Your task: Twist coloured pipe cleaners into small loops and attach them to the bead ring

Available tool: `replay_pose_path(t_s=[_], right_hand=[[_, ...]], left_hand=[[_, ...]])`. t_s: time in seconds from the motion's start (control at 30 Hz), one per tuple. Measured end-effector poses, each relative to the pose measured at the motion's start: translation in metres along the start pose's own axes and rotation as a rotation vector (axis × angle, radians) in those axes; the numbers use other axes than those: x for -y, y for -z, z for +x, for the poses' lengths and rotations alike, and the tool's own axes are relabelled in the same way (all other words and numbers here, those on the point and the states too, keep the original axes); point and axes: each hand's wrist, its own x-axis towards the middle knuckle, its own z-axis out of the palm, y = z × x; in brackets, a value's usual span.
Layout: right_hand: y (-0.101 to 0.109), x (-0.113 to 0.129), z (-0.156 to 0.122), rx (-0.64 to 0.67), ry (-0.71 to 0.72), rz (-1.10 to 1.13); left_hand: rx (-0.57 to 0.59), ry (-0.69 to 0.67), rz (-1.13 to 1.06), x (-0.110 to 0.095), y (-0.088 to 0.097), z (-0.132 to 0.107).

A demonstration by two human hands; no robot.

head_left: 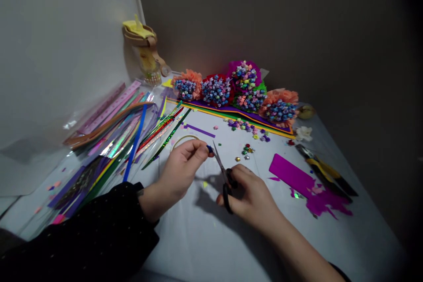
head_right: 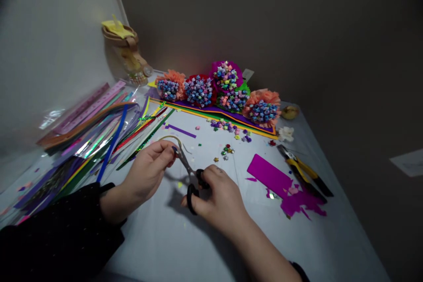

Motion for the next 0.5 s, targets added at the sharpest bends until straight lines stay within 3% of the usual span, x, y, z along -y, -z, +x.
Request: replay_pose_path(t_s=[0.5], right_hand=[[-0.0038, -0.0027, -0.0003, 0.012, 0.039, 0.109]], left_hand=[[0.035, 0.084, -0.088, 0.0028, -0.0004, 0.0008]])
